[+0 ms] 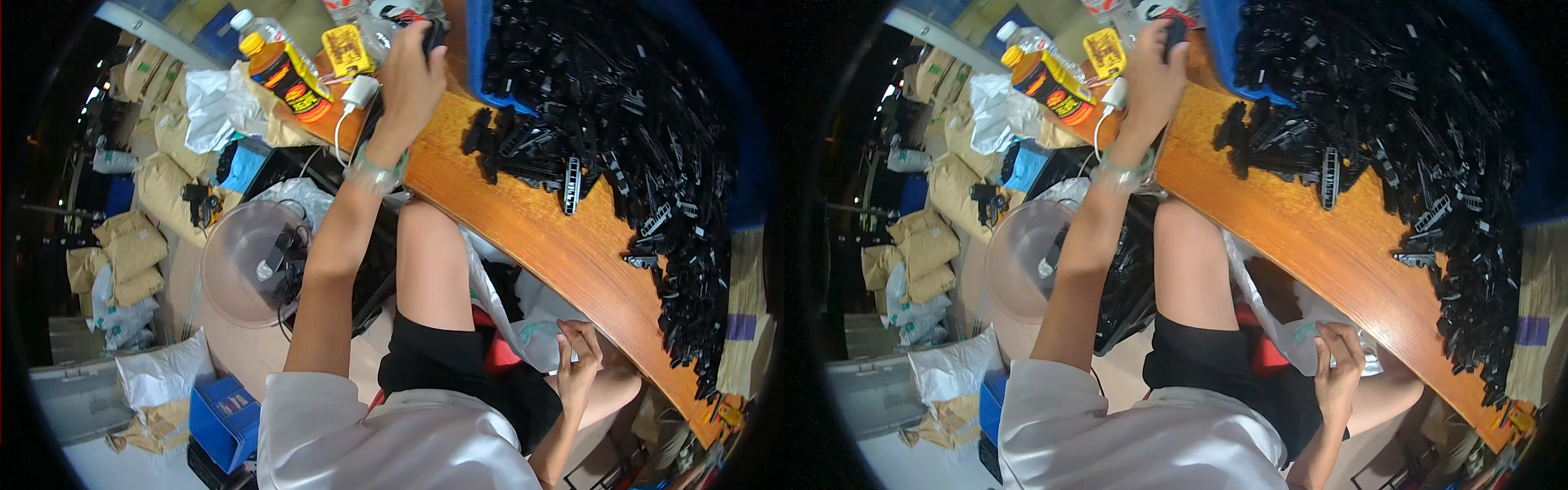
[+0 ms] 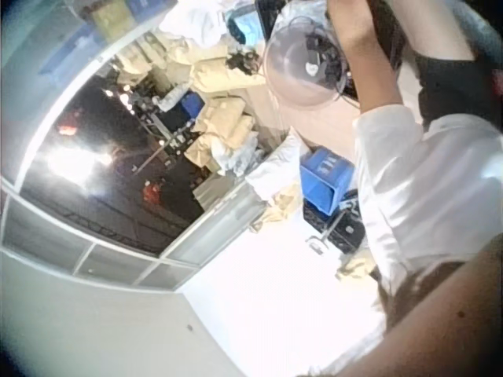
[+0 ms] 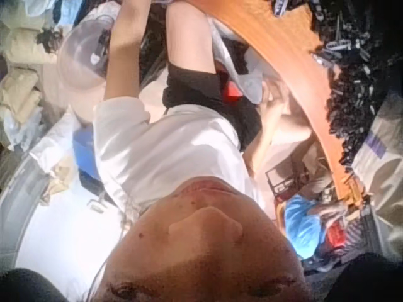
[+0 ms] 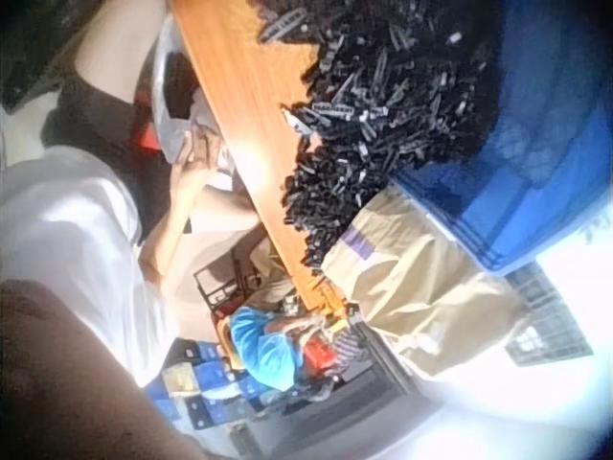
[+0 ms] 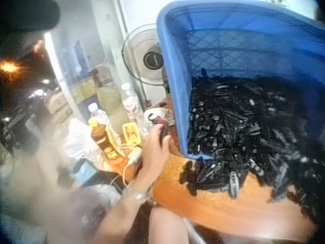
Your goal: The person assembles small black plastic components by snapping pieces together by hand.
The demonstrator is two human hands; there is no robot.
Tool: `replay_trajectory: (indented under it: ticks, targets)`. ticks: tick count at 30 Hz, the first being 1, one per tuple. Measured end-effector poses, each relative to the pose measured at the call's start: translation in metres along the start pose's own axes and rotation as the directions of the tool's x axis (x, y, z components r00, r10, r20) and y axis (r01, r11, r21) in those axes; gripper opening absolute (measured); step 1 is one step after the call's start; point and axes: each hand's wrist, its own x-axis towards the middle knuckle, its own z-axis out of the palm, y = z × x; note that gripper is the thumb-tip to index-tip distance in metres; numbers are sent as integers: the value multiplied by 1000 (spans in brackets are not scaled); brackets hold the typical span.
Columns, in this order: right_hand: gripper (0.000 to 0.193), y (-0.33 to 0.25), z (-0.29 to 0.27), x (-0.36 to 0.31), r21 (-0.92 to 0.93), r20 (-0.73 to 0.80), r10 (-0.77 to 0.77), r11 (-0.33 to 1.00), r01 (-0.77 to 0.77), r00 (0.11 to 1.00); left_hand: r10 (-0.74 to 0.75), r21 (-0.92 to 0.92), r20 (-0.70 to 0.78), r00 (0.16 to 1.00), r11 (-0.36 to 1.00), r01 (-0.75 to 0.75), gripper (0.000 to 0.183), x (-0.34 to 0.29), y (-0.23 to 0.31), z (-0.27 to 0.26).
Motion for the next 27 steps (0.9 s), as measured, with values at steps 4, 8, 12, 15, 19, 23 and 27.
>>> replay_trajectory:
  ticks: [4,8,12,15,19,23,27]
  targets:
    - [16,-9,7,8,14,44,-46,999,46,998,-82,-42,-530,844,997,70,40,-41,6,-113]
    - [16,-10,17,7,18,134,-74,997,72,988,-360,115,-501,787,874,473,40,-50,-88,-160]
    - [17,-24,23,10,11,222,-115,993,115,968,-354,419,-443,824,730,539,32,-41,-156,-162]
    - [16,-31,20,13,43,171,-146,989,141,974,-427,499,-305,851,690,525,29,-42,-167,-156]
    - [15,-48,-2,24,78,98,-180,982,172,979,-544,326,-137,828,764,556,27,-50,-164,-143]
    - [42,-100,-26,38,534,-151,-410,732,423,899,-575,121,-212,790,787,605,28,-69,-207,-172]
    - [35,-137,-66,22,695,-706,-315,-132,707,634,-469,214,-346,813,804,555,26,-80,-209,-198]
